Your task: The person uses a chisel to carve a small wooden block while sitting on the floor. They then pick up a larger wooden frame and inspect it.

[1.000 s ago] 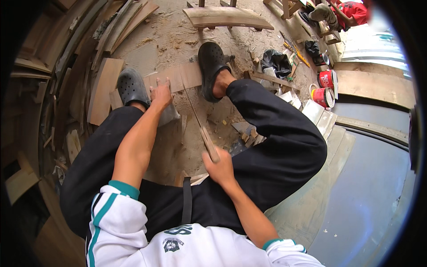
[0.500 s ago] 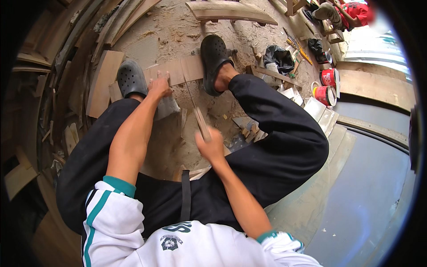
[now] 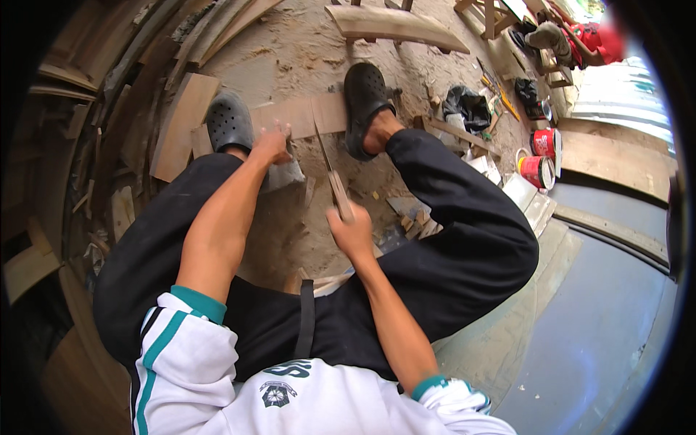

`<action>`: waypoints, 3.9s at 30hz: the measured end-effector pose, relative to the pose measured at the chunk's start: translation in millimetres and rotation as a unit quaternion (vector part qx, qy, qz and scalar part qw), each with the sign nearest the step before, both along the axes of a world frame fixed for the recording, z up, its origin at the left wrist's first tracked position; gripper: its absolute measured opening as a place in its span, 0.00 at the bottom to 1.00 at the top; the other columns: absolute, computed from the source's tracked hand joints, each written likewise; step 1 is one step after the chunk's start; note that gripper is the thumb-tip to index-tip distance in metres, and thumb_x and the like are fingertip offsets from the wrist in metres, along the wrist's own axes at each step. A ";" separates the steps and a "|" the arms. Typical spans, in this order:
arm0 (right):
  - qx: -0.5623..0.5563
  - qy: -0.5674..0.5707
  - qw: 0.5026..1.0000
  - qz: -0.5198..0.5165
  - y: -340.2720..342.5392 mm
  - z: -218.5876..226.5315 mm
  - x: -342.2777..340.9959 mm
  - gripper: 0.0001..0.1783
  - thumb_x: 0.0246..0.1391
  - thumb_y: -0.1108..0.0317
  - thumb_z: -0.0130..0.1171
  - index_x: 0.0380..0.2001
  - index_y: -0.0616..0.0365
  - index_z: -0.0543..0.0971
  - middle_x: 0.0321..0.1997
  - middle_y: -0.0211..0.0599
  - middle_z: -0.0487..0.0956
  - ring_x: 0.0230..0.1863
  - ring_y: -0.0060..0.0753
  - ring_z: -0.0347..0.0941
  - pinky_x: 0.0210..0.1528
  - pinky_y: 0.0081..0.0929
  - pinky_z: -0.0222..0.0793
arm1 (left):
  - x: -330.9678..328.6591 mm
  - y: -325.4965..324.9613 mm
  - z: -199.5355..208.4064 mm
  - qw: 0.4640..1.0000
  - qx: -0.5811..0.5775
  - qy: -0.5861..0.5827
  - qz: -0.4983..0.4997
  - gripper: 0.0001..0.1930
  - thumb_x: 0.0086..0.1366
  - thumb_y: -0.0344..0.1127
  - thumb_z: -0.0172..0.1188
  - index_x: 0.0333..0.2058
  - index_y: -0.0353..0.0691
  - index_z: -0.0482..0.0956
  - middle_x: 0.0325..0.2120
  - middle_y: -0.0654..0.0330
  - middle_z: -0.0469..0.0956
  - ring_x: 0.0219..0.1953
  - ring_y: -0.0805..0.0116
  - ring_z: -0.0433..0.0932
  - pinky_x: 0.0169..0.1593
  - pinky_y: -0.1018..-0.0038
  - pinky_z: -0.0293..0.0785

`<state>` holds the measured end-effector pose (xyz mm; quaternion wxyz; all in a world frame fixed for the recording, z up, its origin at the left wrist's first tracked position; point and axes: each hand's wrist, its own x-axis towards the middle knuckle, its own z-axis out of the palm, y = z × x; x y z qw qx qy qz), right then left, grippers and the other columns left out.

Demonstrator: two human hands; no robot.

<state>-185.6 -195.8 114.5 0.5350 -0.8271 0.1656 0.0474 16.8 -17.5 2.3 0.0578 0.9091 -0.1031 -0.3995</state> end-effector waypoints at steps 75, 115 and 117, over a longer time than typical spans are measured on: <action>0.019 -0.016 0.999 -0.027 11.4 -20.6 -1.7 0.11 0.47 0.68 0.58 0.20 0.64 0.70 0.15 0.40 0.68 0.19 0.26 0.64 0.25 0.32 0.62 | -2.9 -1.7 -3.5 0.999 0.012 -0.022 -0.036 0.47 0.56 0.36 0.59 0.71 0.46 0.43 0.72 0.44 0.39 0.71 0.46 0.50 0.72 0.55 0.46; 0.001 -0.036 0.999 -0.005 -9.6 52.1 -46.9 0.08 0.46 0.69 0.56 0.24 0.64 0.74 0.17 0.44 0.71 0.18 0.37 0.66 0.26 0.35 0.65 | -7.0 0.4 1.9 0.999 0.039 -0.022 -0.018 0.48 0.54 0.36 0.61 0.71 0.56 0.44 0.73 0.53 0.40 0.69 0.33 0.49 0.68 0.53 0.57; 0.016 0.008 1.000 0.014 2.4 20.1 -6.3 0.09 0.46 0.68 0.57 0.27 0.64 0.75 0.19 0.49 0.75 0.20 0.41 0.72 0.27 0.37 0.67 | 0.1 10.7 -17.1 0.999 0.044 -0.030 -0.009 0.49 0.54 0.36 0.60 0.71 0.57 0.43 0.73 0.53 0.39 0.70 0.34 0.49 0.68 0.53 0.58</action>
